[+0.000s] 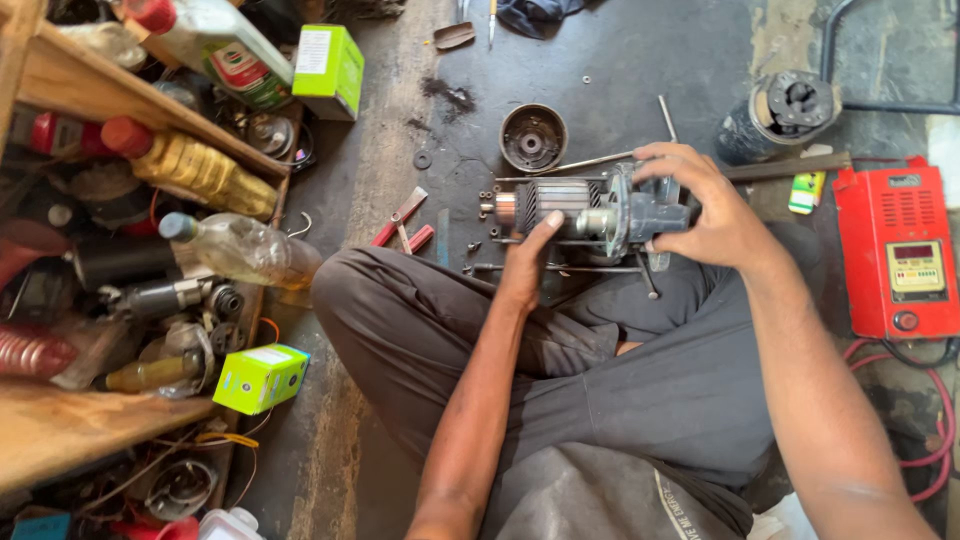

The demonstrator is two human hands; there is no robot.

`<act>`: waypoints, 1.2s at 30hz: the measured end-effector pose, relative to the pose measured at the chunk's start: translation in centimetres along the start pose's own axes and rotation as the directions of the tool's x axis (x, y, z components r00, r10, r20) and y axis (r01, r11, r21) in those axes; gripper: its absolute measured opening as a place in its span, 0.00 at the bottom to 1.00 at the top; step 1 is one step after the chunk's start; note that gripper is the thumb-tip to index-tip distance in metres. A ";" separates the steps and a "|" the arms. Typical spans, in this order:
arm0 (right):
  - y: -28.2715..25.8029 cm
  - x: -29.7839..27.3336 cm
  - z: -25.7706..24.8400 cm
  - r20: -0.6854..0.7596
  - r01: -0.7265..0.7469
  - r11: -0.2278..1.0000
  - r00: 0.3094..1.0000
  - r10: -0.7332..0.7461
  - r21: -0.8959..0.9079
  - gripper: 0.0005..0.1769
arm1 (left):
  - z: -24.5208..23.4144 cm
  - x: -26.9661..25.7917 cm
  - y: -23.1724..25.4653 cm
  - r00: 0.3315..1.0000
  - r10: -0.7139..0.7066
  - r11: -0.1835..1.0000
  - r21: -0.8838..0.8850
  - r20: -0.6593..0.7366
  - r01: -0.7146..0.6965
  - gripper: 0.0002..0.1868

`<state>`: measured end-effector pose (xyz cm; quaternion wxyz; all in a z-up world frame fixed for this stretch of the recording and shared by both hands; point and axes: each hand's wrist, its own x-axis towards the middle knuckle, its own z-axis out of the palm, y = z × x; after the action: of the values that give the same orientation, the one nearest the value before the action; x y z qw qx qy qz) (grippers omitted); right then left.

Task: The person sits on the floor and disassembles a small electric motor, using a hammer and screwdriver to separate the housing and rotor. They remove the rotor, inspect the internal components, and then reassemble the motor parts.

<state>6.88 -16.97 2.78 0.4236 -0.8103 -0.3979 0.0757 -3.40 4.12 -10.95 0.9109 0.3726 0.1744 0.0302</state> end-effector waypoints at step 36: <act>5.5 -1.1 5.2 -0.307 -0.177 0.719 0.817 0.488 0.673 0.21 | 3.4 -2.8 12.2 0.976 -0.050 0.325 0.920 -0.213 0.217 0.33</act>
<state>7.00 -16.30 -4.85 0.7246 -0.6796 -0.0801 0.0823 -3.99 10.13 0.59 0.5140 0.8094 0.2558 -0.1236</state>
